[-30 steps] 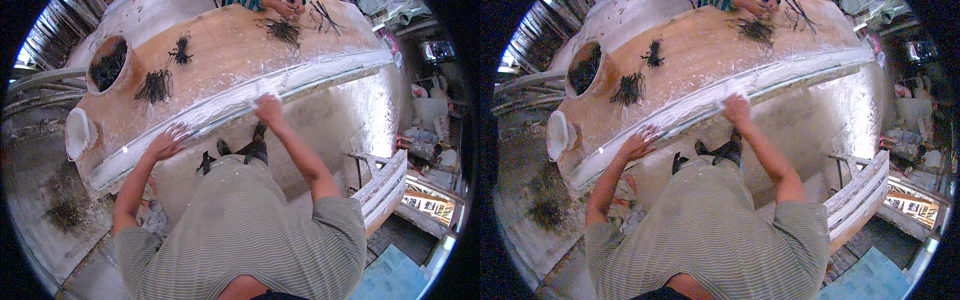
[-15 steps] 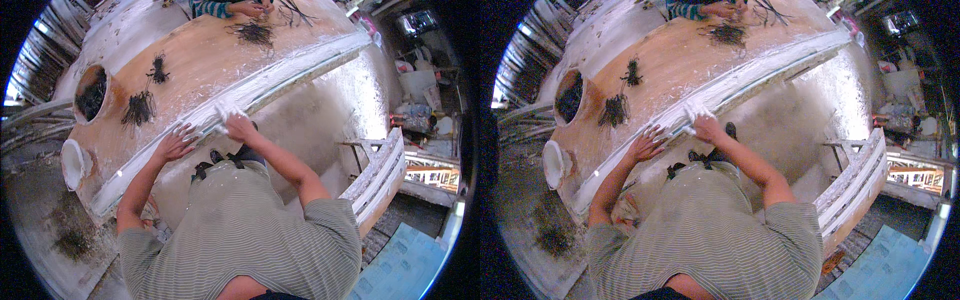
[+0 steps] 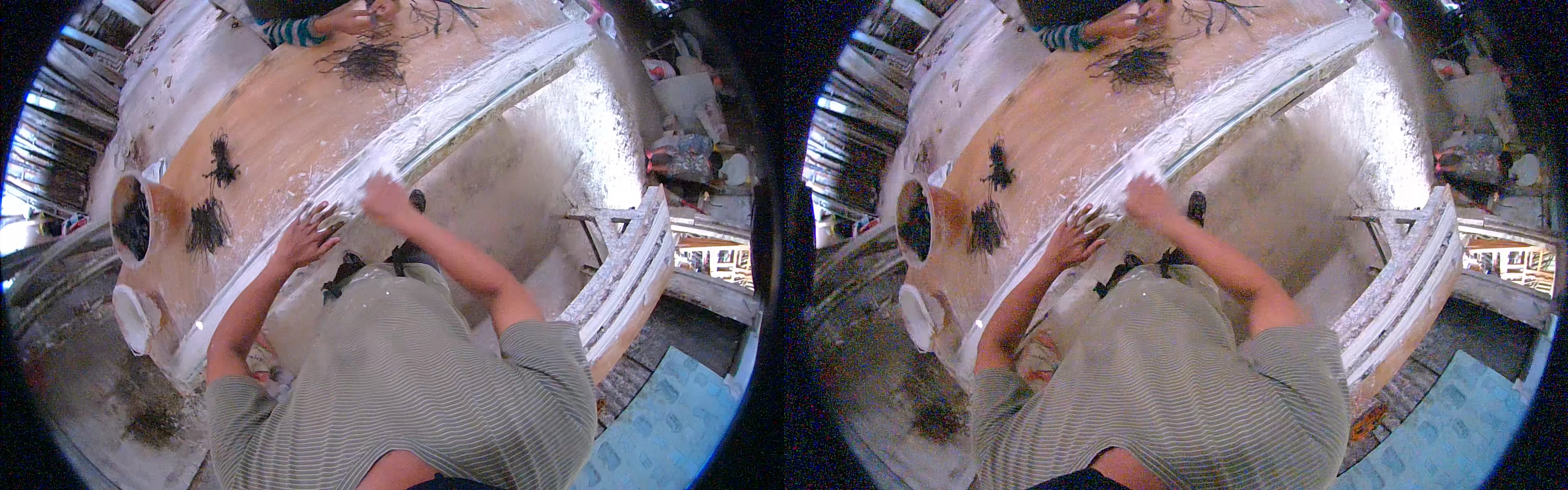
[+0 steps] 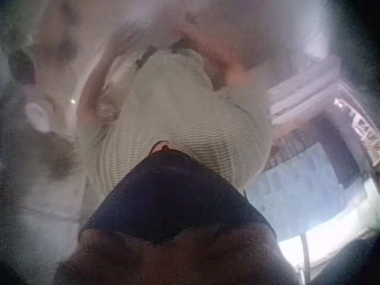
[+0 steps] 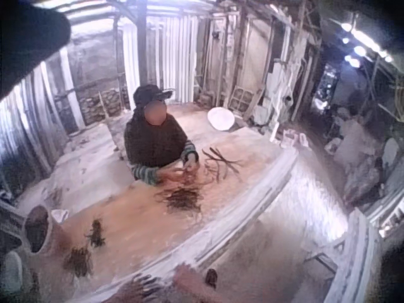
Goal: The person applies a white paste along the edge of a large curved wooden object using their hands, smoothing it into place. They repeatedly scoop more paste from a bucket and continue spreading it along the seam.
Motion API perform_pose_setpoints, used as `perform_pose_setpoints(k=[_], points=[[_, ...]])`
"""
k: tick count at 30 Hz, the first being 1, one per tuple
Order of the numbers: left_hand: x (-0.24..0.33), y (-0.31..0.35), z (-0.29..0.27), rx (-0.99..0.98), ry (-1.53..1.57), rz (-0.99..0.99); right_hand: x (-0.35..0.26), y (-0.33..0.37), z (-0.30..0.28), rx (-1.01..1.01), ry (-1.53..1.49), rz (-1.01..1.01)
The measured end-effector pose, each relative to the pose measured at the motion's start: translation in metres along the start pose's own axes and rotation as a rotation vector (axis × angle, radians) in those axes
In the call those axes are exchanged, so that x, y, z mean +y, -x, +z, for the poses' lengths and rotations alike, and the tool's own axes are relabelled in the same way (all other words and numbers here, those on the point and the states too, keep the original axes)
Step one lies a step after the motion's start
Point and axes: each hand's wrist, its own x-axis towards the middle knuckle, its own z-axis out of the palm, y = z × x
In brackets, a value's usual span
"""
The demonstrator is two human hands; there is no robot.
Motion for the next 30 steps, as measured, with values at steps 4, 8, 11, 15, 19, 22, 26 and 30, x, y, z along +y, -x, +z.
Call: perform_pose_setpoints(k=[4,8,11,15,19,22,26,30], points=[[0.014,-0.062,-0.013,-0.056,-0.027,-0.05,-0.01,-0.019,-0.018,-0.004,-0.171,0.137],[0.024,-0.137,-0.021,0.041,0.004,0.021,0.089,-0.065,-0.062,0.05,-0.132,0.478],[0.035,-0.2,-0.027,0.108,0.035,0.051,0.184,-0.084,-0.088,0.287,0.088,0.384],[0.051,-0.273,-0.041,0.203,0.019,0.049,0.3,-0.114,-0.115,0.194,-0.174,0.528],[0.06,-0.306,-0.051,0.124,0.158,-0.147,0.358,-0.104,-0.069,0.303,-0.13,0.551],[0.055,-0.291,-0.034,0.148,0.064,-0.132,0.27,-0.073,-0.077,0.405,-0.045,0.375],[0.064,-0.306,-0.049,-0.032,0.18,-0.106,0.232,-0.063,-0.1,-0.003,-0.018,0.155],[0.071,-0.364,-0.055,0.1,0.242,-0.017,0.291,-0.082,-0.099,0.119,-0.009,0.279]])
